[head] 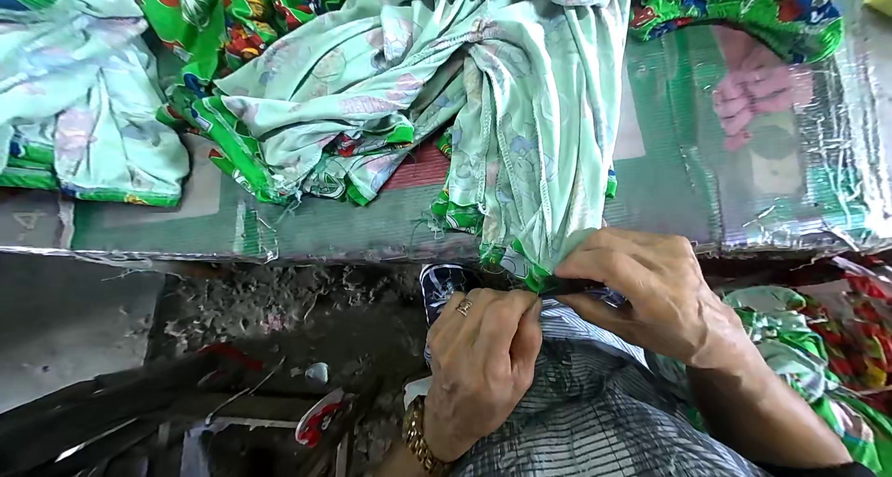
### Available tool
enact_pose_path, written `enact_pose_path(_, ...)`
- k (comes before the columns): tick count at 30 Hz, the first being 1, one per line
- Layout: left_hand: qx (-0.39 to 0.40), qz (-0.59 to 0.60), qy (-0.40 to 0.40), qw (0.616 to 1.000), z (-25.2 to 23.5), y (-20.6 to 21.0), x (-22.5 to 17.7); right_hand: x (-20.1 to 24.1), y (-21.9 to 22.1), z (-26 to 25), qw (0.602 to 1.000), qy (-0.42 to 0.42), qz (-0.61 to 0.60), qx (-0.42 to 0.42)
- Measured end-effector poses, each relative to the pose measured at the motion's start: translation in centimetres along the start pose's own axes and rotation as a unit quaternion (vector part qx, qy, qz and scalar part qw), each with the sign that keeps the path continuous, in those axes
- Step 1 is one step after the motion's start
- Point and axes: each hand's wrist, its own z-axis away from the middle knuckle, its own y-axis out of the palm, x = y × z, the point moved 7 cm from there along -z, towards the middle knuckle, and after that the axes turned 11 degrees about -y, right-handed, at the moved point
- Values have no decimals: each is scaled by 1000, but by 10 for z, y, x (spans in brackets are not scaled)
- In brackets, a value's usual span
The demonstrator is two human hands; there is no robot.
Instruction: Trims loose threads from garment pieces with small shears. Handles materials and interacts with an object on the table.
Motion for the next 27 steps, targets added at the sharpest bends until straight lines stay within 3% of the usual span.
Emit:
enact_pose_path(8,-26,-60,59,996,2,6,-8,6,3,5,999,-28,31,-34)
enact_pose_path(19,-24,-14,60,998,2,4,-9,7,6,7,997,-41,47,-48)
enact_pose_path(21,-19,-13,67,997,3,4,-9,5,4,9,998,-32,5,-56)
enact_pose_path(23,44,4,72,996,6,4,-8,-1,-7,18,985,12,-150,-84)
enact_pose_path(24,115,21,63,991,7,8,-7,-4,-17,26,967,39,-230,-106)
enact_pose_path(27,341,148,-48,927,17,42,1,-10,-44,48,948,124,-236,-172)
